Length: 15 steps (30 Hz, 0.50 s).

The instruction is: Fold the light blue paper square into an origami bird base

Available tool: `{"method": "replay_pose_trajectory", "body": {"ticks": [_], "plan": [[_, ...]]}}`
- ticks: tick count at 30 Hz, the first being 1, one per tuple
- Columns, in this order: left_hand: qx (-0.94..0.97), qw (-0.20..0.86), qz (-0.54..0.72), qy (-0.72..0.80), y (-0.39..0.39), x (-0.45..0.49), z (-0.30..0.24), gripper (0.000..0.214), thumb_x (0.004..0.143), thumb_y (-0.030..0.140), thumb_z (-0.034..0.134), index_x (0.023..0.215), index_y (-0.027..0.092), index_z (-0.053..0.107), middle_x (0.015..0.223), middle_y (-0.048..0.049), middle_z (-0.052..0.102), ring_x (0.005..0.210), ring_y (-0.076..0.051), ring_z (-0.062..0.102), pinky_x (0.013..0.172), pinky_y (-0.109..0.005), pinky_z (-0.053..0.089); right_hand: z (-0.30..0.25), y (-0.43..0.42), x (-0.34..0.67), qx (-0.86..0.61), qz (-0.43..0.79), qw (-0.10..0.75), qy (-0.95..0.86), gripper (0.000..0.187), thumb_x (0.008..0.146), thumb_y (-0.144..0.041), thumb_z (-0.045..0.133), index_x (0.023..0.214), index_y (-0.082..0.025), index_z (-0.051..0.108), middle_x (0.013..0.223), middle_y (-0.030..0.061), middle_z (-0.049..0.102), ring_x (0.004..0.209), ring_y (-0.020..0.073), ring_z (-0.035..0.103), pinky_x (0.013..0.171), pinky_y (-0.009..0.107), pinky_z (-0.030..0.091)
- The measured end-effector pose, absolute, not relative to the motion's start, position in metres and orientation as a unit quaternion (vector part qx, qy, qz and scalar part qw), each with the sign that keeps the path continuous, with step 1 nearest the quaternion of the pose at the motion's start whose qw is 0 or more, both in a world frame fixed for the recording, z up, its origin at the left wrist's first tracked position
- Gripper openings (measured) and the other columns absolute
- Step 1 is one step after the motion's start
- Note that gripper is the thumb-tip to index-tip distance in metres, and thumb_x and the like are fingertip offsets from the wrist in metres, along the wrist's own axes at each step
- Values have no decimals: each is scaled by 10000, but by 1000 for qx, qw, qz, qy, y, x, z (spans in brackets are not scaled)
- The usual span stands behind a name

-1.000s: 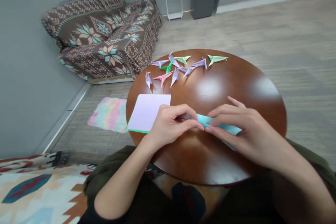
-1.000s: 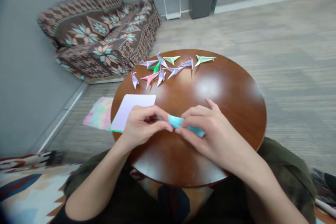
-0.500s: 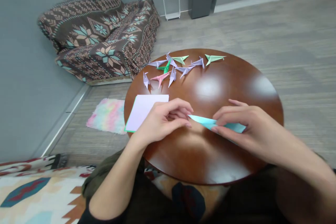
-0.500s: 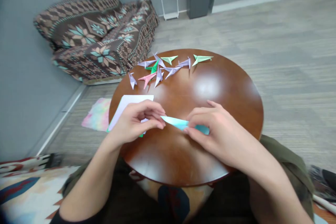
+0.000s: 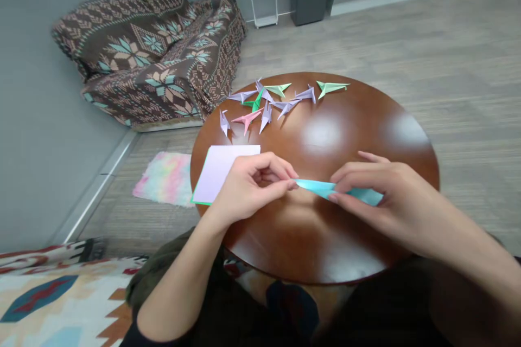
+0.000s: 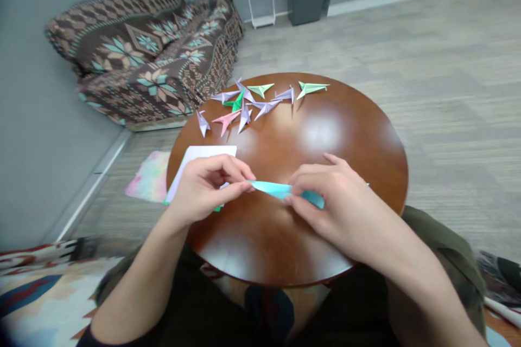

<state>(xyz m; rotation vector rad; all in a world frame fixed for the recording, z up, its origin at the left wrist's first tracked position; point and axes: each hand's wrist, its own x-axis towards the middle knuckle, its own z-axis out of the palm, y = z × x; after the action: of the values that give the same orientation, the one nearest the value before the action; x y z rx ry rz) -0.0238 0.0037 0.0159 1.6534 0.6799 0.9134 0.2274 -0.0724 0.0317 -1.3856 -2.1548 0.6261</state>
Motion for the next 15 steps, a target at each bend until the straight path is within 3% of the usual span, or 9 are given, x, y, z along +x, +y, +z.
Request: {"method": "replay_pose_trajectory", "body": {"ticks": [3, 6, 7, 10, 15], "plan": [[588, 620, 439, 280, 0, -16, 13, 224, 813, 234, 866, 884, 164, 666, 879, -24, 753, 644, -110, 713, 588, -197, 589, 33, -72, 224, -519, 223, 290, -772, 148, 968, -263, 644, 872, -260, 756, 925, -34, 785, 821, 193, 741, 1154, 590, 343], [541, 683, 386, 304, -9, -5, 13, 440, 723, 213, 933, 1095, 184, 700, 1008, -41, 770, 617, -104, 701, 516, -188, 577, 34, -73, 219, -526, 223, 322, -755, 142, 952, -253, 664, 848, -258, 761, 900, -37, 786, 803, 192, 737, 1139, 571, 361], [528, 698, 370, 311, -12, -2, 13, 448, 717, 198, 936, 1103, 180, 709, 929, -25, 770, 606, -104, 698, 525, -184, 581, 34, -73, 216, -527, 225, 326, -752, 143, 949, -251, 667, 842, -259, 761, 893, -39, 787, 797, 191, 736, 1140, 568, 359], [507, 721, 353, 315, -20, 6, 15, 289, 742, 158, 916, 981, 142, 753, 682, 11, 728, 576, -93, 674, 562, -161, 578, 34, -75, 211, -530, 228, 329, -748, 157, 946, -256, 675, 805, -254, 745, 874, -46, 794, 777, 186, 740, 1167, 573, 329], [489, 708, 394, 323, -20, 7, 15, 177, 730, 116, 920, 824, 122, 770, 628, 13, 730, 540, -62, 653, 570, -124, 560, 31, -77, 206, -558, 230, 345, -719, 127, 921, -293, 713, 809, -242, 743, 800, -52, 783, 685, 163, 708, 1211, 555, 316]]}}
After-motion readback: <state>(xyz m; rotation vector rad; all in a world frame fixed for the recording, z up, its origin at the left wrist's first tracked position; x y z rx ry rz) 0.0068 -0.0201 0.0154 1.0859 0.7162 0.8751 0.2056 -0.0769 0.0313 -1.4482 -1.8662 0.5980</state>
